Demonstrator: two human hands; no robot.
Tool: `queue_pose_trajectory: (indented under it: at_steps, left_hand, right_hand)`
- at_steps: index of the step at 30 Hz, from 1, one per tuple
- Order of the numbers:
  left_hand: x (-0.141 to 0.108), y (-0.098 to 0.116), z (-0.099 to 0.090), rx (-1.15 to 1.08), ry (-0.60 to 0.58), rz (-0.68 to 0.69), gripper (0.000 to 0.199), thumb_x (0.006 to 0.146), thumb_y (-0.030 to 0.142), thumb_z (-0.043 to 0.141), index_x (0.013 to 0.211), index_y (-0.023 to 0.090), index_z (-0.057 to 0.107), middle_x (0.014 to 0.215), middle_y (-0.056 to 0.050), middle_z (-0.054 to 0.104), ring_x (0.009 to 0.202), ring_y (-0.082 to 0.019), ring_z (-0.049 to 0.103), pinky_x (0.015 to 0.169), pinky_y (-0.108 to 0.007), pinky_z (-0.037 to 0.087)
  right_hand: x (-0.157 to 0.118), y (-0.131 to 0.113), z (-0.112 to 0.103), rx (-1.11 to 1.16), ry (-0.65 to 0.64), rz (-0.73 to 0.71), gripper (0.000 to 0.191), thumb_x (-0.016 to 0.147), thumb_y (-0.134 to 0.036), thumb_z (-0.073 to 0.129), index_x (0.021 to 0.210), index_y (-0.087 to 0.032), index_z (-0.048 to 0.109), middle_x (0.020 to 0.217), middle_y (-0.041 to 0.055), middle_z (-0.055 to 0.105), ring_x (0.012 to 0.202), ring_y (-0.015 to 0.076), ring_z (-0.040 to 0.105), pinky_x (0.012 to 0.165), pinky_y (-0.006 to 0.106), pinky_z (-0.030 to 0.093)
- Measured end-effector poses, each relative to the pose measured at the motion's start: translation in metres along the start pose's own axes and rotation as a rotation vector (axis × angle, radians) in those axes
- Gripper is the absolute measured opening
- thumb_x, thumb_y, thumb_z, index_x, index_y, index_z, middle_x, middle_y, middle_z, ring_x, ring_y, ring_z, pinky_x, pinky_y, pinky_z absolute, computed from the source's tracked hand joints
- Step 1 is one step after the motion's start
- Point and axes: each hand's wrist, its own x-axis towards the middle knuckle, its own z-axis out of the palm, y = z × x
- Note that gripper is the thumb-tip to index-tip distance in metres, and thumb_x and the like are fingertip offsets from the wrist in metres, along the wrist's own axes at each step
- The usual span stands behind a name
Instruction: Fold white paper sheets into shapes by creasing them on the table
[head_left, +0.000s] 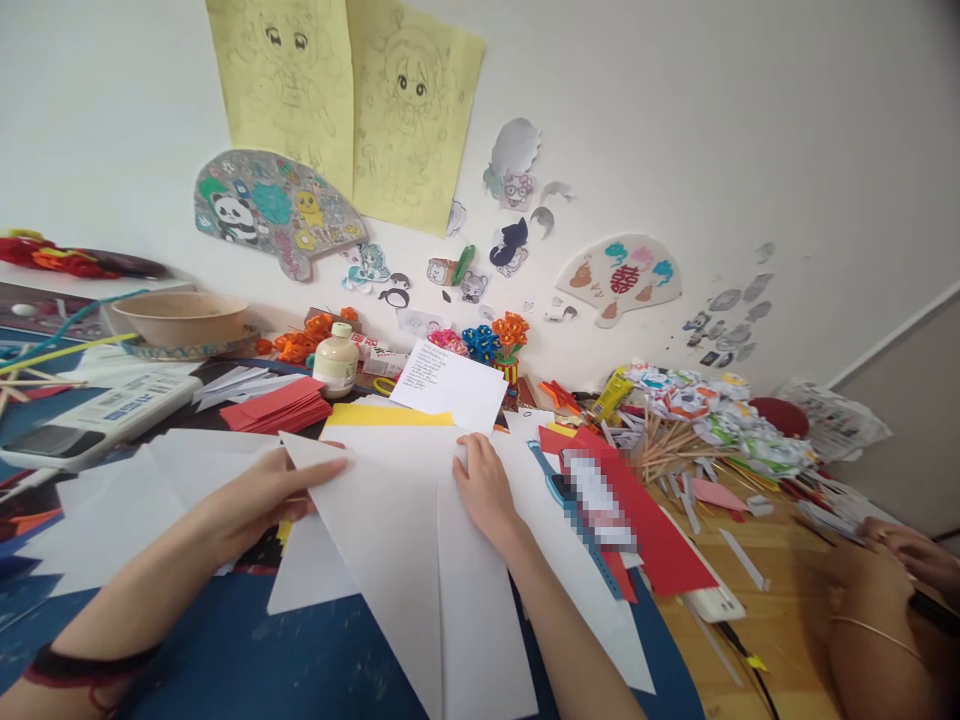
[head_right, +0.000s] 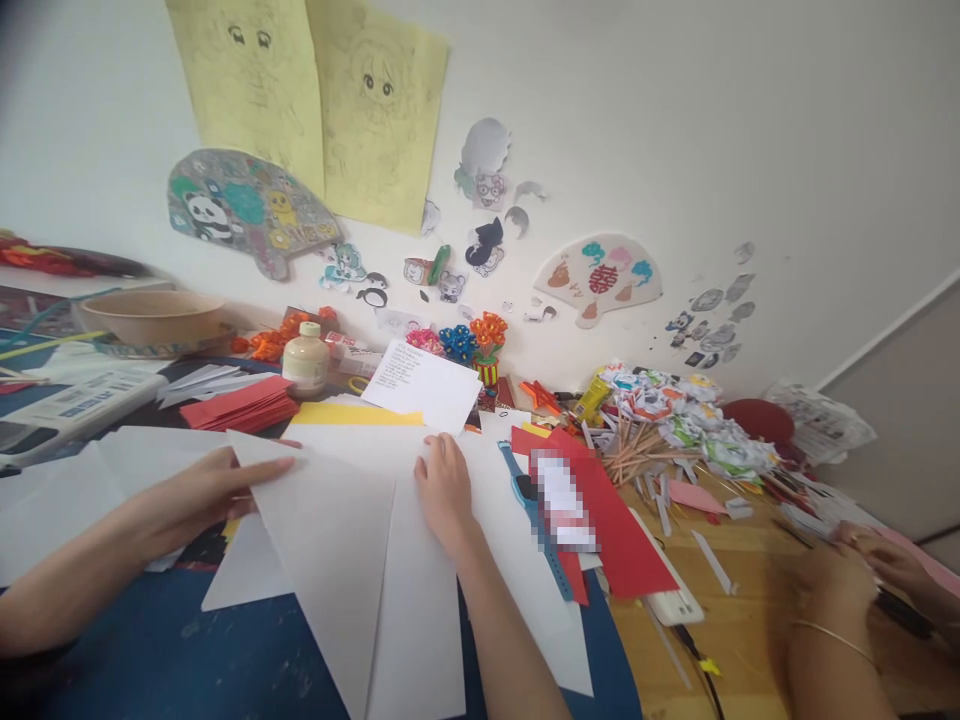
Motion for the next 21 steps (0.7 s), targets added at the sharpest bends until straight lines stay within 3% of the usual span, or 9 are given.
queue_pose_trajectory:
  at_steps: [1, 3, 6, 9, 14, 21]
  left_hand:
    - [-0.001, -0.004, 0.004, 0.054, -0.066, -0.014, 0.048, 0.066, 0.056, 0.072, 0.087, 0.014, 0.062, 0.065, -0.001, 0.061, 0.051, -0.011, 0.048, 0.043, -0.02, 0.033]
    - [0.001, -0.01, 0.013, 0.172, -0.092, -0.036, 0.045, 0.067, 0.054, 0.071, 0.086, 0.014, 0.06, 0.054, 0.002, 0.055, 0.043, -0.009, 0.042, 0.039, -0.021, 0.026]
    - [0.012, -0.01, 0.025, 0.317, 0.004, -0.008, 0.041, 0.068, 0.052, 0.067, 0.083, 0.015, 0.06, 0.045, 0.004, 0.051, 0.039, -0.012, 0.042, 0.039, -0.023, 0.026]
    - [0.029, -0.004, 0.033, 0.426, 0.08, 0.049, 0.037, 0.068, 0.053, 0.064, 0.07, 0.016, 0.059, 0.042, 0.001, 0.052, 0.042, -0.016, 0.048, 0.043, -0.025, 0.031]
    - [0.048, -0.006, 0.038, 0.415, 0.153, 0.103, 0.043, 0.067, 0.06, 0.062, 0.06, 0.019, 0.052, 0.047, -0.002, 0.059, 0.045, -0.016, 0.052, 0.048, -0.026, 0.038]
    - [0.037, -0.015, 0.035, 0.44, -0.034, 0.1, 0.043, 0.068, 0.057, 0.064, 0.052, 0.019, 0.05, 0.044, -0.002, 0.06, 0.034, -0.011, 0.043, 0.04, -0.024, 0.032]
  right_hand:
    - [0.0, 0.001, -0.002, 0.011, 0.015, 0.013, 0.026, 0.088, -0.017, 0.041, 0.112, -0.02, 0.052, 0.114, 0.0087, 0.054, 0.106, 0.0224, 0.053, 0.093, 0.038, 0.044]
    - [0.001, 0.002, -0.009, 0.038, 0.049, 0.03, 0.026, 0.087, -0.015, 0.042, 0.11, -0.02, 0.052, 0.113, 0.0081, 0.054, 0.107, 0.0222, 0.053, 0.094, 0.038, 0.044]
    - [0.001, -0.003, -0.022, 0.085, 0.084, 0.036, 0.024, 0.088, -0.017, 0.041, 0.108, -0.021, 0.053, 0.112, 0.0068, 0.055, 0.108, 0.0215, 0.053, 0.094, 0.037, 0.044]
    - [-0.002, -0.01, -0.028, 0.103, 0.033, 0.002, 0.024, 0.09, -0.02, 0.04, 0.11, -0.023, 0.054, 0.114, 0.0062, 0.056, 0.11, 0.0208, 0.054, 0.095, 0.036, 0.044]
    - [-0.008, -0.011, -0.011, -0.026, -0.088, 0.004, 0.039, 0.094, -0.026, 0.037, 0.13, -0.019, 0.048, 0.14, 0.0121, 0.043, 0.126, 0.0255, 0.045, 0.103, 0.041, 0.04]
    - [-0.008, -0.002, 0.001, -0.126, -0.122, -0.007, 0.044, 0.096, -0.025, 0.027, 0.137, -0.016, 0.043, 0.143, 0.0119, 0.041, 0.131, 0.0228, 0.04, 0.108, 0.039, 0.034]
